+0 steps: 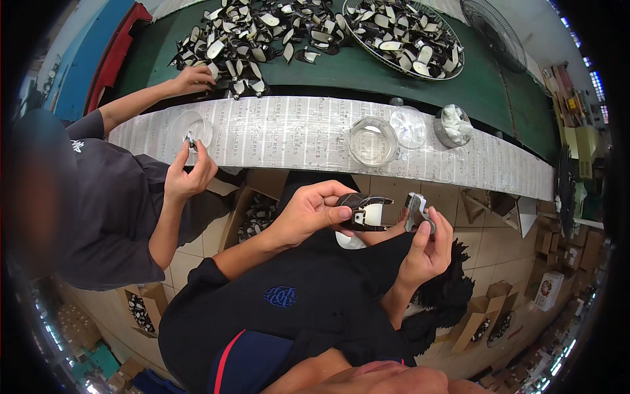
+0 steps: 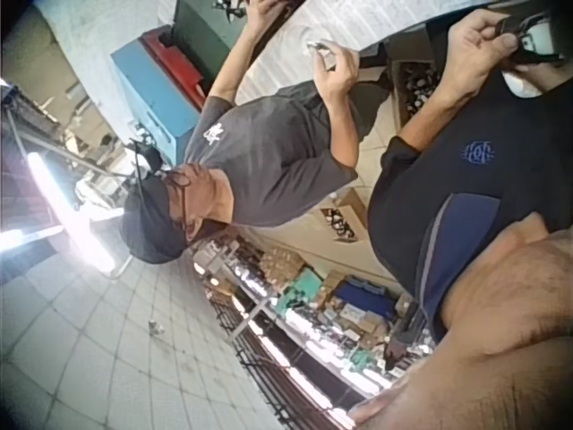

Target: Applying adhesive to small black shoe components using a manual applicator tool.

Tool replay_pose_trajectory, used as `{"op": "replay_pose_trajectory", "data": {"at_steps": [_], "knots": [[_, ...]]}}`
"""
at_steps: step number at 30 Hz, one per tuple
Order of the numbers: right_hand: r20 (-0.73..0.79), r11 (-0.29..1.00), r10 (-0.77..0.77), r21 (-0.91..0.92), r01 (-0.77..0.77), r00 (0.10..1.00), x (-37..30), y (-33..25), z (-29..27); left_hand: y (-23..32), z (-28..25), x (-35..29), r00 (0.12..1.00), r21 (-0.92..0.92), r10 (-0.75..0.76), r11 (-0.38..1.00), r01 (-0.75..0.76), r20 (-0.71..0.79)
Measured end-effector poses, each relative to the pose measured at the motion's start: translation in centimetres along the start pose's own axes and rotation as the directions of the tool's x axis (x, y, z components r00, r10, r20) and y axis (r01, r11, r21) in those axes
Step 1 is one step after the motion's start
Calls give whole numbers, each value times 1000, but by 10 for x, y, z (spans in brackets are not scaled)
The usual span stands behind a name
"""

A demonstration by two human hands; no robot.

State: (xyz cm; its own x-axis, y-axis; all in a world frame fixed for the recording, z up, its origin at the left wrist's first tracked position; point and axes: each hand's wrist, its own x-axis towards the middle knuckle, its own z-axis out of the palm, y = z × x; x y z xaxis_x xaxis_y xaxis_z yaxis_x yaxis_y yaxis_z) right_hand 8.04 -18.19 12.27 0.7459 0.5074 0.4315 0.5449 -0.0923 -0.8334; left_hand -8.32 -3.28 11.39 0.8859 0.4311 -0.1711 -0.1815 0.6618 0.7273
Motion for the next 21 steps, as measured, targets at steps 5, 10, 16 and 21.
{"op": "replay_pose_trajectory", "data": {"at_steps": [5, 10, 16, 21], "knots": [[-14, 1000, -11, -23, 11, 1000, 6, 9, -1, 1, -1, 5, 1000, 14, -5, 1000, 5, -8], [-59, 905, 415, 132, -405, 908, -28, 133, -28, 9, -26, 37, 998, 315, -53, 947, 61, -32], [-173, 753, 642, 326, -572, 747, -120, 201, -77, 86, -41, 153, 971, 569, 239, 794, -215, 33], [-281, 731, 655, 471, -493, 702, -112, 192, -74, 167, -20, 285, 932, 514, 341, 781, -354, 123]]}}
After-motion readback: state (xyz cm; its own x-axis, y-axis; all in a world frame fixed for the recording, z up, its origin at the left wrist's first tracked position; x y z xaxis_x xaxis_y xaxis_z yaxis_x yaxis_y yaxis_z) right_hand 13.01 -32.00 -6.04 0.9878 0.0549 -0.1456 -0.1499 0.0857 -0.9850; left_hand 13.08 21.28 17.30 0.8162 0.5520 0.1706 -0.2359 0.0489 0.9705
